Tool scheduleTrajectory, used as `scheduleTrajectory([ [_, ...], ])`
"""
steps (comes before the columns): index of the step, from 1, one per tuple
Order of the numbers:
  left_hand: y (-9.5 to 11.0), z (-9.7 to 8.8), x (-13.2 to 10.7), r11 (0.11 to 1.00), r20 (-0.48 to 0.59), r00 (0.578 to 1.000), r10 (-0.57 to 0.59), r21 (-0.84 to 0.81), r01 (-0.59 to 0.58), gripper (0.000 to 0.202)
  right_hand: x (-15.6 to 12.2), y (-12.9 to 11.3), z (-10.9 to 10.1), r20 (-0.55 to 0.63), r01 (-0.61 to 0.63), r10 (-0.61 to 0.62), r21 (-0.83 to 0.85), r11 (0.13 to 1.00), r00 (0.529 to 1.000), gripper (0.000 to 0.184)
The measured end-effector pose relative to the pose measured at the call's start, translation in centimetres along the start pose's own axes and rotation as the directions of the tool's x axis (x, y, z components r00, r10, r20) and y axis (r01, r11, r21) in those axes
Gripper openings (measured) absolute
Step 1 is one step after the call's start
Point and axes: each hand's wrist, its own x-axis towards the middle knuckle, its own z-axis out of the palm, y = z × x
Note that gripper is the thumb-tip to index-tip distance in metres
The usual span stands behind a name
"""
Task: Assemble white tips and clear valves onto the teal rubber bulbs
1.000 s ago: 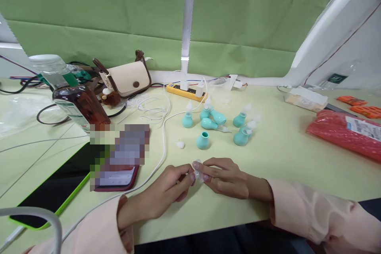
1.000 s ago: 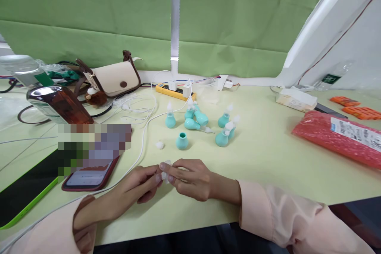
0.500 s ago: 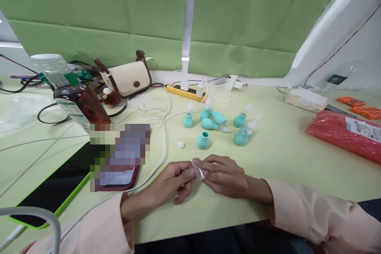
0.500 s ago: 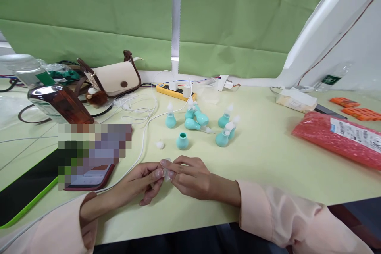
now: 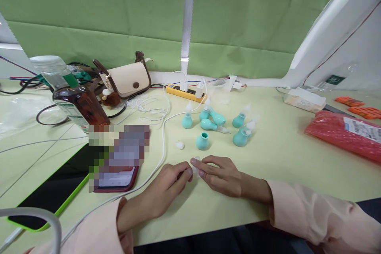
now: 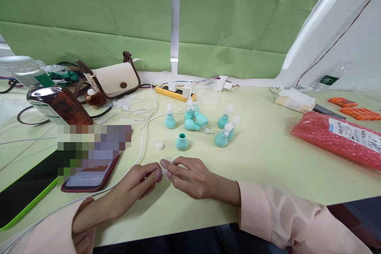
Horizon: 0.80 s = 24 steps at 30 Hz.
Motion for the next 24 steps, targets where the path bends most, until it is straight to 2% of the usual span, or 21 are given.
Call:
scheduleTrajectory([
  [3, 0.1, -0.1, 0.0, 0.996, -0.076, 0.997, 0.005, 0.094, 0.002, 0.03, -0.3, 0.1, 0.3, 0.001, -0.009, 0.009, -0.032, 0.999, 1.0, 0.01],
  [8, -0.5, 0.1, 0.3, 0.999, -0.068, 0.997, 0.03, 0.022, -0.029, 0.029, -0.2, 0.1, 0.2, 0.022, 0.002, -0.001, -0.038, 0.999, 1.0, 0.011],
  [13, -0.9, 0.3, 0.5, 0.99, -0.055, 0.998, -0.006, -0.139, -0.002, 0.029, 0.2, -0.1, 0.1, 0.003, -0.004, 0.004, -0.024, 1.0, 1.0, 0.013],
  [19, -1.4, 0.3, 1.1, 0.917, 0.0, 0.998, -0.056, -0.396, 0.051, 0.027, 0.8, -0.3, -0.2, -0.031, -0.018, 0.019, 0.022, 1.0, 0.999, 0.012],
  [24, -1.1, 0.0, 1.3, 0.877, -0.066, 0.994, -0.089, -0.477, 0.046, 0.026, 1.8, -0.4, -0.6, -0.082, -0.071, 0.075, 0.053, 0.996, 0.994, 0.014],
])
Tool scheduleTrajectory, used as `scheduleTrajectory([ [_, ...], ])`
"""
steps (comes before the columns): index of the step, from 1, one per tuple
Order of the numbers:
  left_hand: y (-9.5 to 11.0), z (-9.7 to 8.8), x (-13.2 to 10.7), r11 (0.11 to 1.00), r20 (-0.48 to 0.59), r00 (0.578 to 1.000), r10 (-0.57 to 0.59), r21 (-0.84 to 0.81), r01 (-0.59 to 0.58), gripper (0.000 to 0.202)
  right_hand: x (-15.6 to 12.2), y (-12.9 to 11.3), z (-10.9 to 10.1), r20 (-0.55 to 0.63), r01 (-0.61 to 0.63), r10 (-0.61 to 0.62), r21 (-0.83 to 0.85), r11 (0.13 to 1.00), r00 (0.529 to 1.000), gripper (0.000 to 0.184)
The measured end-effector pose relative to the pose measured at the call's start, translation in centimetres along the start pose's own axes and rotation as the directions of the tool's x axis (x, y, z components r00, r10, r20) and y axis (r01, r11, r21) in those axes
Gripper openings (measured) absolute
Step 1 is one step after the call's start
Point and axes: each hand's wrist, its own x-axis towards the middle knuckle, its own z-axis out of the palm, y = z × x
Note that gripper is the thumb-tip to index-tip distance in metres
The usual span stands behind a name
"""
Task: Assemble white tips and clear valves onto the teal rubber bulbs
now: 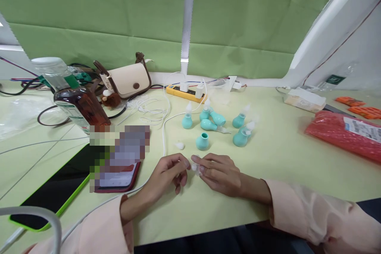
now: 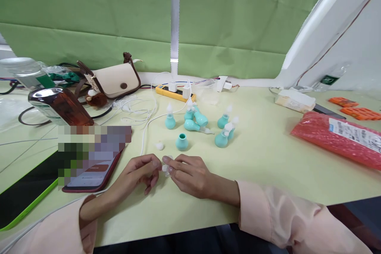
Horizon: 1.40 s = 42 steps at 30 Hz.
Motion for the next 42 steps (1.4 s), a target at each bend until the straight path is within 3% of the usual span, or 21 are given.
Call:
scheduleTrajectory([
  [4, 0.1, 0.1, 0.1, 0.999, 0.014, 0.999, -0.047, 0.005, 0.047, 0.029, 0.2, -0.1, 0.0, -0.031, 0.008, -0.007, 0.03, 1.0, 0.999, 0.015],
  [12, 0.2, -0.3, 0.2, 0.935, 0.132, 0.973, -0.19, -0.278, 0.221, 0.022, -0.6, 0.2, 0.3, -0.023, 0.002, -0.001, 0.05, 0.999, 1.0, 0.018],
  [15, 0.5, -0.3, 0.2, 0.963, 0.107, 0.979, -0.172, -0.193, 0.19, 0.023, -1.1, 0.5, 0.4, 0.032, 0.044, -0.045, 0.013, 0.999, 0.998, 0.015],
  [21, 0.7, -0.4, 0.1, 0.986, -0.11, 0.991, -0.082, 0.134, 0.096, 0.022, -0.1, 0.2, -0.4, 0.125, 0.143, -0.127, -0.124, 0.982, 0.984, 0.015],
  [25, 0.5, -0.3, 0.2, 0.989, -0.14, 0.989, -0.049, 0.135, 0.068, 0.018, 0.6, -0.1, -0.7, 0.12, 0.173, -0.156, -0.145, 0.974, 0.98, 0.019],
  [29, 0.5, 0.1, 0.1, 0.995, -0.128, 0.986, -0.104, -0.015, 0.103, 0.022, 0.0, 0.1, 0.1, 0.082, 0.052, -0.047, -0.066, 0.996, 0.996, 0.013],
  [33, 0.5, 0.2, 0.0, 0.986, -0.058, 0.993, -0.106, -0.133, 0.098, 0.022, 0.1, -0.3, 0.7, -0.108, -0.135, 0.15, 0.13, 0.982, 0.983, 0.013],
  [37, 0.3, -0.2, 0.1, 0.97, -0.001, 0.995, -0.097, -0.224, 0.094, 0.019, 0.8, -1.1, 0.8, -0.186, -0.323, 0.396, 0.331, 0.887, 0.899, 0.017],
  [42, 0.6, -0.7, 0.1, 0.982, -0.018, 0.997, -0.07, -0.178, 0.066, 0.02, 0.8, -1.0, 0.9, -0.037, -0.485, 0.636, 0.613, 0.624, 0.771, 0.02],
])
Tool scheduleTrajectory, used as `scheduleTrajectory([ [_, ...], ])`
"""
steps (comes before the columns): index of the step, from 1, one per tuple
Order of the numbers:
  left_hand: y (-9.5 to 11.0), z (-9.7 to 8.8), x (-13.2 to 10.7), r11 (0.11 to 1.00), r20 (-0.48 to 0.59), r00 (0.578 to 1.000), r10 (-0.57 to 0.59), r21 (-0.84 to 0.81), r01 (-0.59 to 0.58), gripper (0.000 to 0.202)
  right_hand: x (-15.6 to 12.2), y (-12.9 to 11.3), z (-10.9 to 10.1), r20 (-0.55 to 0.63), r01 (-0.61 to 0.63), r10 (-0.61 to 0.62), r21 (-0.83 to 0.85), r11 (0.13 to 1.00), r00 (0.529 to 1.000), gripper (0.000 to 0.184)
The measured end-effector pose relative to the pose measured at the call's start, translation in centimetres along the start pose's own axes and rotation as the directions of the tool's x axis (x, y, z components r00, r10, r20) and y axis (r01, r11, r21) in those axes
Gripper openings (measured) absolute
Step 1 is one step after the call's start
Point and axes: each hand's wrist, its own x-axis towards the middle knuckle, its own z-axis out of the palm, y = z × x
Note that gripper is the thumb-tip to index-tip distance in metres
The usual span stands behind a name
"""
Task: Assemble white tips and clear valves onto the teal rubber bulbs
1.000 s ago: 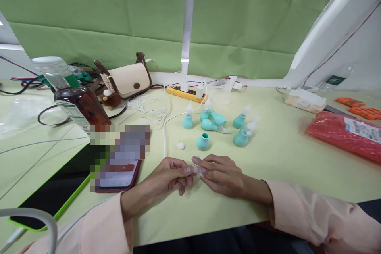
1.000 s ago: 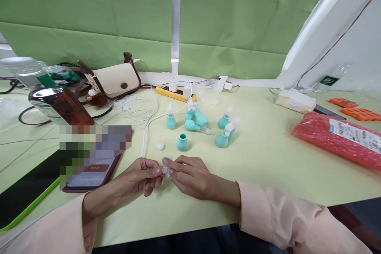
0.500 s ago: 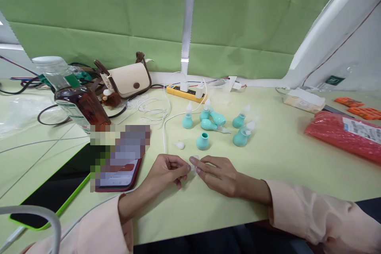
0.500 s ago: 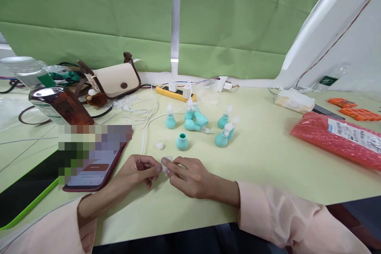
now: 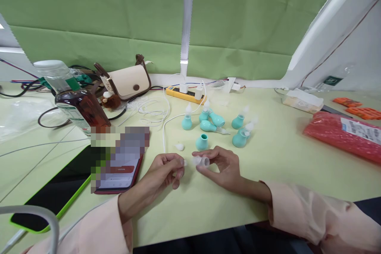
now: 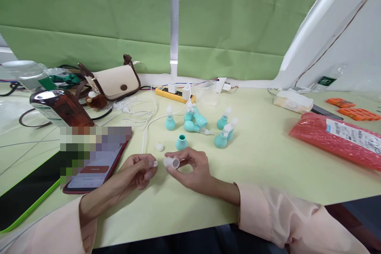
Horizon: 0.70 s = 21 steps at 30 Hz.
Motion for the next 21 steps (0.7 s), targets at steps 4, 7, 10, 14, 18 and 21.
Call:
scheduleTrajectory([
  [4, 0.6, -0.3, -0.1, 0.786, -0.003, 0.964, 0.266, 0.58, -0.216, 0.013, 0.7, 0.6, -0.7, 0.02, 0.134, -0.132, -0.17, 0.976, 0.991, 0.02],
  [7, 0.5, -0.7, 0.2, 0.098, 0.219, 0.87, 0.441, 0.952, -0.29, 0.016, 2.1, 0.2, -1.3, 0.138, 0.403, -0.381, -0.416, 0.815, 0.914, 0.027],
  [10, -0.1, -1.6, 0.9, -0.195, 0.301, 0.868, 0.395, 0.951, -0.241, 0.021, 4.0, -0.6, -1.5, 0.291, 0.446, -0.337, -0.606, 0.659, 0.895, 0.031],
  [14, -0.8, -2.7, 1.9, -0.259, 0.315, 0.856, 0.41, 0.94, -0.222, 0.024, 6.4, -1.0, -0.9, 0.522, 0.457, -0.01, -0.736, 0.5, 0.853, 0.023],
  [18, -1.0, -3.1, 2.1, -0.284, 0.306, 0.844, 0.441, 0.939, -0.193, 0.027, 7.6, -0.3, -0.2, 0.617, 0.494, 0.261, -0.768, 0.408, 0.743, 0.018],
  [21, -1.0, -2.7, 1.8, -0.306, 0.332, 0.832, 0.444, 0.929, -0.207, 0.025, 7.7, 0.2, 0.2, 0.619, 0.487, 0.329, -0.775, 0.403, 0.713, 0.02],
])
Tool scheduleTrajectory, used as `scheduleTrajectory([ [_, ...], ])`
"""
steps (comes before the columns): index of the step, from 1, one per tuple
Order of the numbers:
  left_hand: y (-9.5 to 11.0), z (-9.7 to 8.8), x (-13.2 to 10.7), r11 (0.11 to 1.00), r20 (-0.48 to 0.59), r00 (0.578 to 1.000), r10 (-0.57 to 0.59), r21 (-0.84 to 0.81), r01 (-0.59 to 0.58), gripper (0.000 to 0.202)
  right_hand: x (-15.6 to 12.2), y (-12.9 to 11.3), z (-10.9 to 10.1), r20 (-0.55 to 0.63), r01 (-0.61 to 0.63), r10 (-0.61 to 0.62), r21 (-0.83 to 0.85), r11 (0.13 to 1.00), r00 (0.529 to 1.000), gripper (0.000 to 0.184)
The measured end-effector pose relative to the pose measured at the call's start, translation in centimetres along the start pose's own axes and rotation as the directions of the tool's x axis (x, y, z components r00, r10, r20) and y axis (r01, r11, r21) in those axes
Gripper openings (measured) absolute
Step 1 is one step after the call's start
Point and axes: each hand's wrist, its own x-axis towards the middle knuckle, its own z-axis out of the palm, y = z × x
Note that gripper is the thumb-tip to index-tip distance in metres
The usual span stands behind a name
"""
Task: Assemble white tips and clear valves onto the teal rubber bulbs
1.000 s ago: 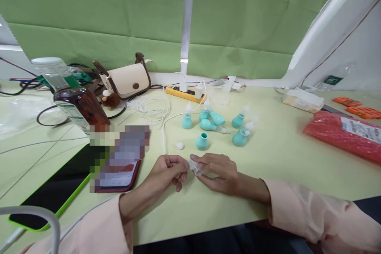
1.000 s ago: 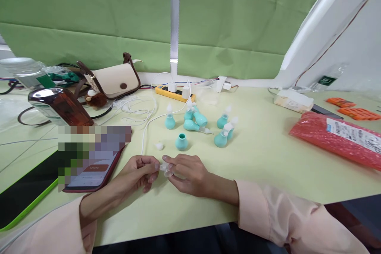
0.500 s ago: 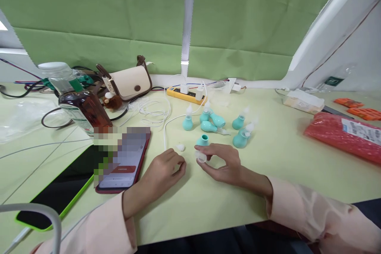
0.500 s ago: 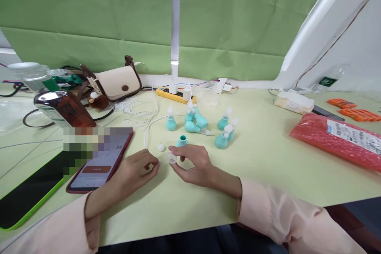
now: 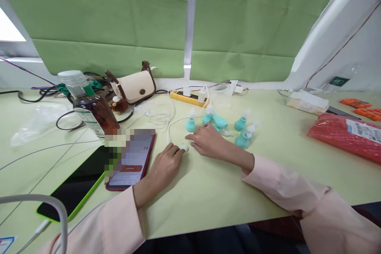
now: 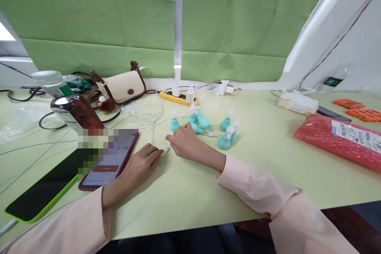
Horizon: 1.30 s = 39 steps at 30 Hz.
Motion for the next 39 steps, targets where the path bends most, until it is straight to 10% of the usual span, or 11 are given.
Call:
scheduleTrajectory([
  [7, 1.4, -1.3, -0.1, 0.975, 0.109, 0.969, 0.22, -0.054, -0.215, 0.018, -0.1, 0.8, -0.4, -0.125, 0.028, -0.013, 0.121, 0.992, 0.992, 0.029],
  [20, 1.3, -0.9, 0.2, 0.992, 0.042, 0.991, 0.125, 0.011, -0.126, 0.017, -3.2, 3.7, -1.0, -0.027, 0.033, -0.025, 0.338, 0.941, 0.999, 0.028],
  [39, 2.2, -1.7, -0.4, 0.964, 0.06, 0.964, 0.26, -0.074, -0.256, 0.03, -0.6, 2.1, 1.9, -0.319, 0.123, 0.108, 0.625, 0.771, 0.942, 0.016],
])
